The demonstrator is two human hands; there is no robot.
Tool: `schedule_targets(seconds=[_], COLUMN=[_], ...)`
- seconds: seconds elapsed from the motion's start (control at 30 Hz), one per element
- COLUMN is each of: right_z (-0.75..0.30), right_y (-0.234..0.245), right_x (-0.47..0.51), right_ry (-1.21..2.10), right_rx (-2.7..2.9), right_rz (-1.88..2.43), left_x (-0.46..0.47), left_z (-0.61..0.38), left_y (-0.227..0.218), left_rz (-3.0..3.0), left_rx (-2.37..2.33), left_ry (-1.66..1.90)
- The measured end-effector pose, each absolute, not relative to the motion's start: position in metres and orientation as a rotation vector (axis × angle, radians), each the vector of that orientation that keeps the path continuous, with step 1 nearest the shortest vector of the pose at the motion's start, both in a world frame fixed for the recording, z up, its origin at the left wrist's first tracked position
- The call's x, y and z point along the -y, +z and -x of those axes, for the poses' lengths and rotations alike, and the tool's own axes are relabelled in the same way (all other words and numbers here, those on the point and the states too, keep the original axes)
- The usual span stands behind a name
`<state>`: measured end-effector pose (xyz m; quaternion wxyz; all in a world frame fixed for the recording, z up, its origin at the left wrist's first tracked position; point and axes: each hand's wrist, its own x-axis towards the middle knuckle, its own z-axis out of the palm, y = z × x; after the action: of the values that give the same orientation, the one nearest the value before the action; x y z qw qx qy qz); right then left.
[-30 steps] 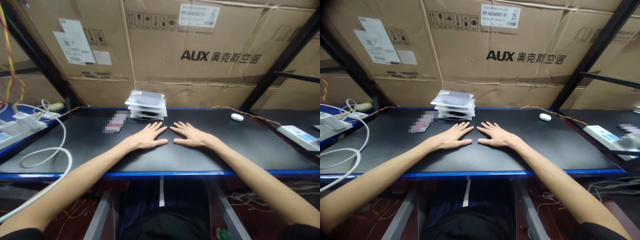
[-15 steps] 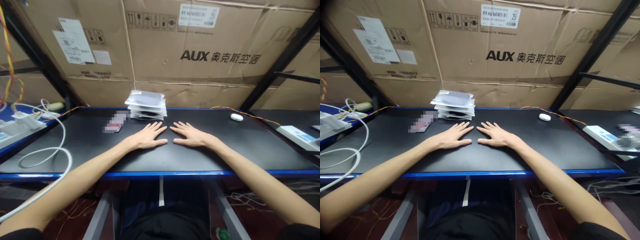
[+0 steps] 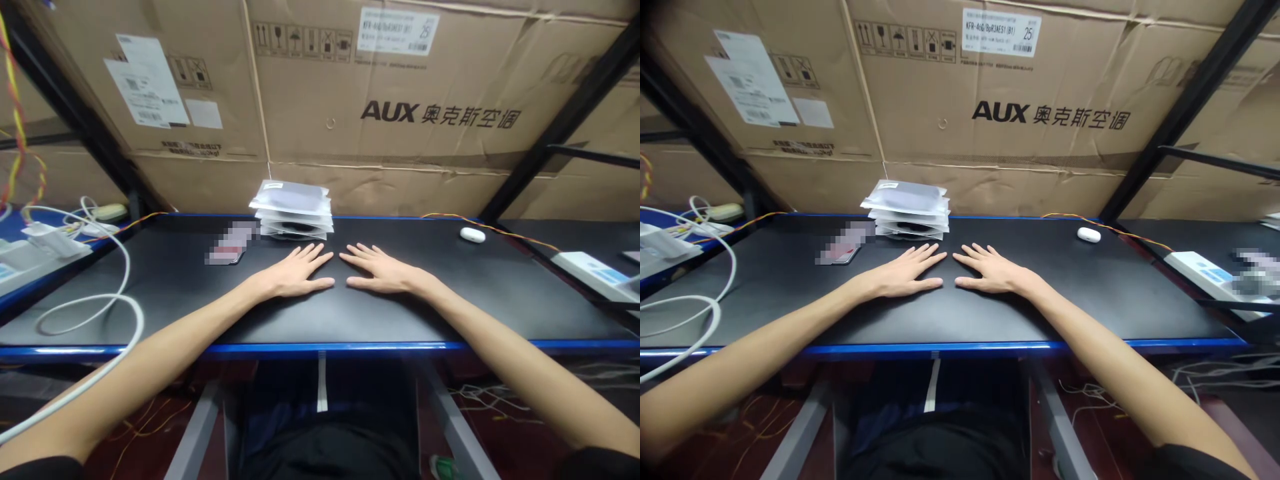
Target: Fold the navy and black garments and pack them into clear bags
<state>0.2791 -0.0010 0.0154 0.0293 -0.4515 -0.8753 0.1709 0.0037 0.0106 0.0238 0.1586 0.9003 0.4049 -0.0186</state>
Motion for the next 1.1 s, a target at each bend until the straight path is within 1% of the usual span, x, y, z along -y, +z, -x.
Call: schedule_targets(seconds=[1.1], right_z=[-0.2789], right_y=[0.0167], right_x=[0.0020], right_ry=[0.542], right_rx=[2.690], right_rz=[1.385], left_x=[-0.0100], left_z=[-0.0044], left_y=[0.0252], left_rz=[-2.586], left_rx=[-1.169], left_ry=[-0.070])
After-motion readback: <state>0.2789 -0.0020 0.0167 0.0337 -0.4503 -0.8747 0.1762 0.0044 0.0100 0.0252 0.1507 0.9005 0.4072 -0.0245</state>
